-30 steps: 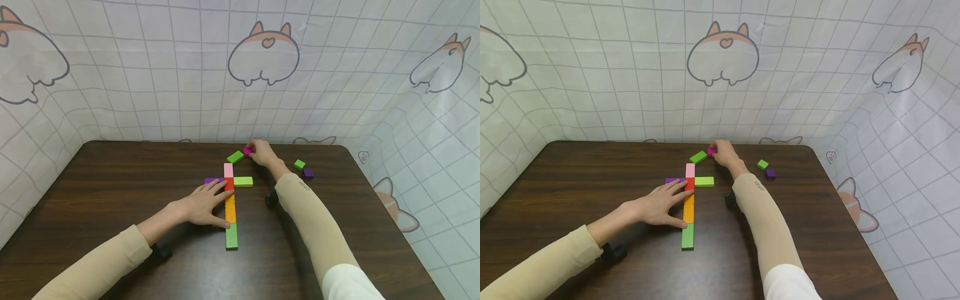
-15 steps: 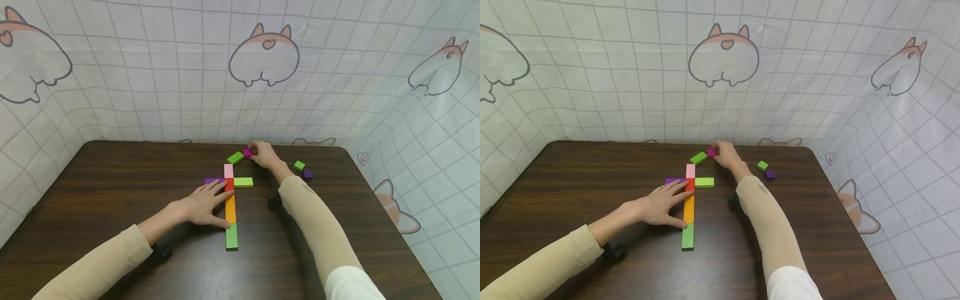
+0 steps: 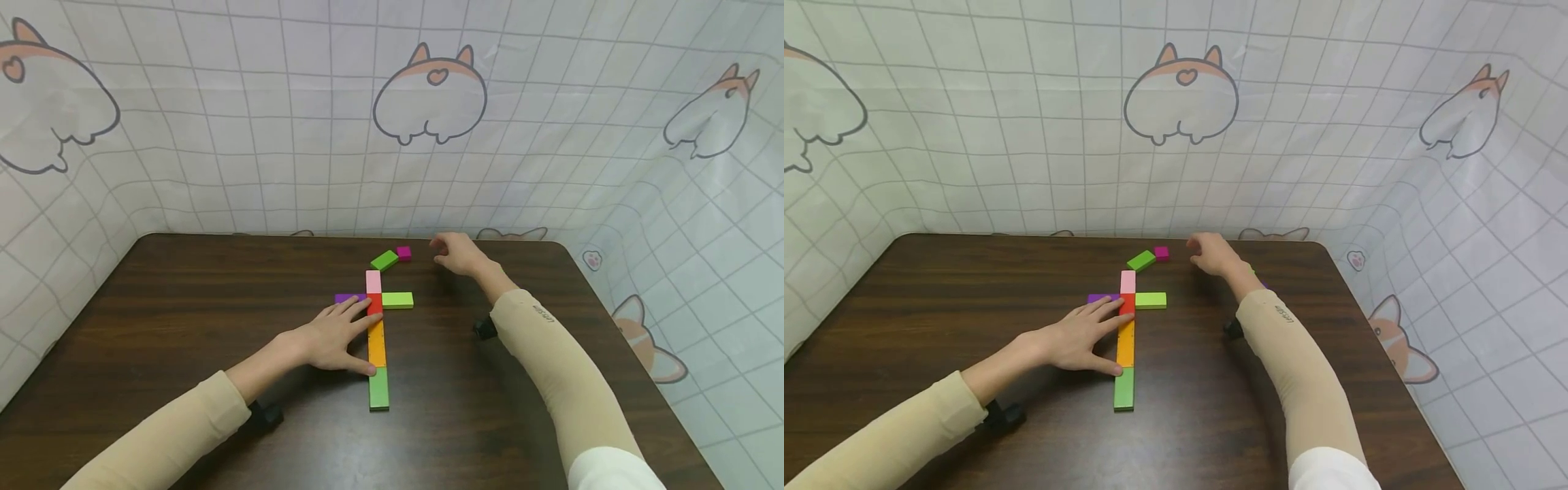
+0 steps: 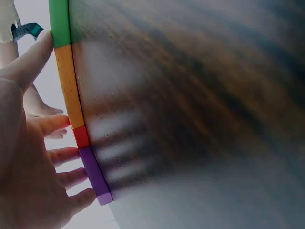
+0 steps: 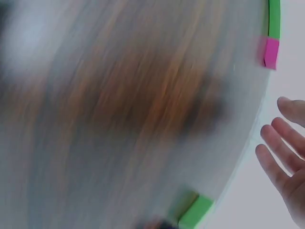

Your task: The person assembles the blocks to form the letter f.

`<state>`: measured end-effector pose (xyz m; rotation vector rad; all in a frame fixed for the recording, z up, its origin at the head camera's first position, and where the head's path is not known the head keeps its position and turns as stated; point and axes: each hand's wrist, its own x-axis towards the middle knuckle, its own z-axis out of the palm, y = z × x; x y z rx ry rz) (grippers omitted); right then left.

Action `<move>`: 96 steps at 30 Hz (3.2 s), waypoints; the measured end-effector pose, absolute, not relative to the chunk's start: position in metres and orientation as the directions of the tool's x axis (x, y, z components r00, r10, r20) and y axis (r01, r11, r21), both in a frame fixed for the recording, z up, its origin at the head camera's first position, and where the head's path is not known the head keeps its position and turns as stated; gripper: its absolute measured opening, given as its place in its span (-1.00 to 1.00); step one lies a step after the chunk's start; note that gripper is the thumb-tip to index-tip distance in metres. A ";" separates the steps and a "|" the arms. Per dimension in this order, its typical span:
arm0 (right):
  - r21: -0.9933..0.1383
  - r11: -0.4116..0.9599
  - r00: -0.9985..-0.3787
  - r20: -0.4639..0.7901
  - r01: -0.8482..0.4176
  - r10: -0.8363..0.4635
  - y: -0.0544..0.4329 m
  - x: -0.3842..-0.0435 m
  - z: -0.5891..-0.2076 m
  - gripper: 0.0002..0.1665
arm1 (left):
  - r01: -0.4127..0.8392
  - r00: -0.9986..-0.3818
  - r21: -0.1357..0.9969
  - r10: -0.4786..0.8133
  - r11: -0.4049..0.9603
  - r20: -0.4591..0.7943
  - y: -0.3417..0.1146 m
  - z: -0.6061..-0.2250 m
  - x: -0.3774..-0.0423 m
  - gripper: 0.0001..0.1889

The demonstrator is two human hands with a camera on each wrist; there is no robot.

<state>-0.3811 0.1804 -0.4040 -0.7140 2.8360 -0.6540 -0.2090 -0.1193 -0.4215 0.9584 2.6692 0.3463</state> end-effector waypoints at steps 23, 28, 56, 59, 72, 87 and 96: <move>-0.446 0.845 -0.938 -0.037 -0.294 -0.346 0.254 -0.359 -0.399 -0.50 | 0.584 -0.740 0.306 0.648 0.752 -0.179 -0.118 -0.416 -0.206 0.08; -0.432 0.862 -0.947 -0.049 -0.266 -0.316 0.268 -0.354 -0.404 -0.45 | 0.585 -0.737 0.308 0.650 0.750 -0.184 -0.118 -0.418 -0.206 0.08; -0.391 0.893 -0.962 -0.066 -0.221 -0.267 0.280 -0.348 -0.424 -0.51 | 0.583 -0.737 0.307 0.648 0.753 -0.191 -0.118 -0.420 -0.206 0.08; -0.388 0.895 -0.962 -0.063 -0.222 -0.266 0.280 -0.349 -0.425 -0.52 | 0.583 -0.738 0.305 0.648 0.753 -0.189 -0.119 -0.420 -0.207 0.08; -0.395 0.889 -0.961 -0.045 -0.232 -0.271 0.276 -0.355 -0.425 -0.53 | 0.584 -0.735 0.309 0.651 0.751 -0.192 -0.120 -0.421 -0.209 0.08; -0.411 0.871 -0.949 -0.037 -0.270 -0.312 0.243 -0.369 -0.424 -0.54 | 0.591 -0.732 0.302 0.655 0.748 -0.189 -0.124 -0.423 -0.215 0.08; -0.390 0.875 -0.944 -0.039 -0.286 -0.326 0.218 -0.375 -0.417 -0.53 | 0.590 -0.730 0.308 0.656 0.746 -0.190 -0.124 -0.422 -0.217 0.08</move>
